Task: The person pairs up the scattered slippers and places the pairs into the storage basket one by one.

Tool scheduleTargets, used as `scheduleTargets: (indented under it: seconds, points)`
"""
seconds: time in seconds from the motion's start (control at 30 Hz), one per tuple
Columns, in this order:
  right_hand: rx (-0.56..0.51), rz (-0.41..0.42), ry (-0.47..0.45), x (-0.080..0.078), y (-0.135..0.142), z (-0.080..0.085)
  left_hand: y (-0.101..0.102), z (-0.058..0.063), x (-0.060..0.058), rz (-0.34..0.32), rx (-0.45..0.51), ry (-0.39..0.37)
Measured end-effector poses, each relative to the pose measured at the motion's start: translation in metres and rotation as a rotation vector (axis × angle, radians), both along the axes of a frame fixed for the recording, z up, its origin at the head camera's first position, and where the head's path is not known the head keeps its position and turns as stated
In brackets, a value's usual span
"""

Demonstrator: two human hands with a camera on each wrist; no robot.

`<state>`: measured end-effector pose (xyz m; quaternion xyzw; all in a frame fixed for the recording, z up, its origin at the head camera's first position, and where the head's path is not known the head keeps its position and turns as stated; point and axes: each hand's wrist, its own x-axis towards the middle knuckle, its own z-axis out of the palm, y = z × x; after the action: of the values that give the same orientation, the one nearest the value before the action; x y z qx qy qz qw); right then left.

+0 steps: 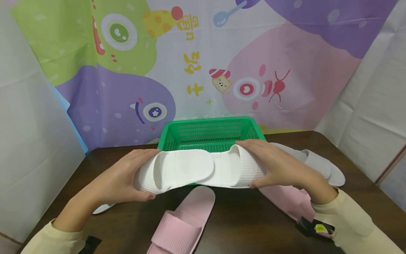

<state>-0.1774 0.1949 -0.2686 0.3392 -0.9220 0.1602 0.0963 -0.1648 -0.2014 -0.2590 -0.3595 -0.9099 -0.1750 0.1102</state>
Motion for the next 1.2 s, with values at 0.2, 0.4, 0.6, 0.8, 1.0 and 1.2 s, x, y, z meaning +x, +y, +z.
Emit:
scheduleTargets:
  seconds: [0.2,0.4,0.6,0.8,1.0,1.2]
  points:
    - [0.008,-0.007,-0.010,-0.0001,-0.0014,0.0013,0.0016,-0.0017,-0.0017,0.003,-0.002,-0.006]
    - [0.002,-0.004,-0.016,0.0003,-0.0018,0.0007,0.0016,-0.0008,-0.0016,0.003,-0.011,0.000]
    - [-0.005,0.015,-0.006,0.0000,-0.0026,-0.0007,0.0016,-0.0006,-0.0006,0.011,-0.012,-0.011]
    - [-0.009,0.013,-0.002,-0.0004,-0.0038,-0.0011,0.0025,0.0003,-0.0001,0.009,-0.016,-0.005]
    - [-0.016,0.009,-0.016,0.0003,-0.0047,-0.0008,0.0033,0.0012,0.0007,0.009,-0.014,-0.010]
    - [-0.007,-0.001,-0.026,0.0008,-0.0050,-0.0005,0.0040,0.0009,0.0014,0.009,-0.007,-0.013]
